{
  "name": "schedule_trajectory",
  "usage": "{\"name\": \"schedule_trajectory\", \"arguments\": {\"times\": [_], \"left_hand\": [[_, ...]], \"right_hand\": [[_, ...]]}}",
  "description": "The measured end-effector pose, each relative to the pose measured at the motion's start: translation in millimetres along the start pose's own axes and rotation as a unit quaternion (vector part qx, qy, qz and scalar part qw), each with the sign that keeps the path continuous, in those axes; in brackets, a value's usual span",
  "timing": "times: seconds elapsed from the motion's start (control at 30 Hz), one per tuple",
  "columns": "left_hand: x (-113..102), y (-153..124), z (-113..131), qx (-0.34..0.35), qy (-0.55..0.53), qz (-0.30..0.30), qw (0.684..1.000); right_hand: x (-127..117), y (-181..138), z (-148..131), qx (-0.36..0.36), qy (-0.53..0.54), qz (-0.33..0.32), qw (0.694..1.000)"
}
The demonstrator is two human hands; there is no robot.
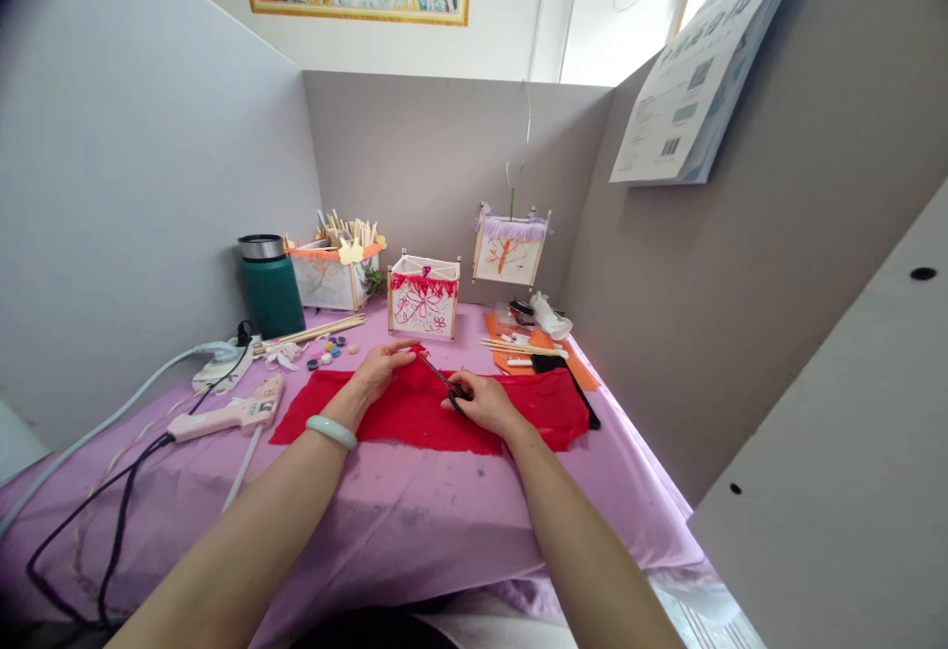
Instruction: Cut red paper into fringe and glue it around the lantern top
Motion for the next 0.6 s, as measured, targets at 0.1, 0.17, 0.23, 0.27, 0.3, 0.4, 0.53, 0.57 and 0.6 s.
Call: {"name": "schedule_trajectory", "arguments": {"times": [0.1, 0.17, 0.23, 0.27, 0.3, 0.4, 0.53, 0.57, 0.6], "left_hand": [[-0.2, 0.6, -1.4, 0.002, 0.007, -0.007, 1.000], [-1.6, 2.2, -2.5, 0.008, 0.008, -0.010, 1.000], [-3.7, 4.2, -4.2, 0.013, 0.010, -0.012, 1.000], [-4.7, 5.3, -5.2, 0.013, 0.012, -0.013, 1.000], [-5.5, 6.1, -6.1, 0.013, 0.014, -0.014, 1.000], [-6.3, 7.5, -8.0, 0.009, 0.012, -0.017, 1.000], [-5.3, 7.3, -7.6, 0.008, 0.004, -0.019, 1.000], [-5.0, 7.2, -7.5, 0.008, 0.003, -0.021, 1.000], [-4.9, 7.1, -7.5, 0.009, 0.003, -0.021, 1.000]], "right_hand": [[0.0, 0.2, 0.3, 0.002, -0.005, 0.002, 1.000], [0.1, 0.5, 0.5, 0.004, -0.005, 0.002, 1.000], [0.5, 0.7, 0.6, 0.004, -0.002, 0.000, 1.000], [0.8, 0.8, 0.6, 0.003, -0.001, -0.001, 1.000], [1.0, 0.9, 0.6, 0.003, 0.001, -0.002, 1.000], [0.9, 0.9, 1.1, 0.002, 0.002, 0.000, 1.000], [0.4, 0.5, 1.0, 0.004, 0.003, 0.002, 1.000], [0.5, 0.4, 0.8, 0.005, 0.004, 0.000, 1.000], [0.7, 0.3, 0.6, 0.005, 0.005, -0.001, 1.000]]}}
Point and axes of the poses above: each hand's wrist, its own y-axis towards the middle knuckle, its own x-axis out of the palm, z = x × y, the point moved 9 cm from there along y, towards the middle knuckle, and after that the axes turned 5 degrees about x, right-handed, at the moved point
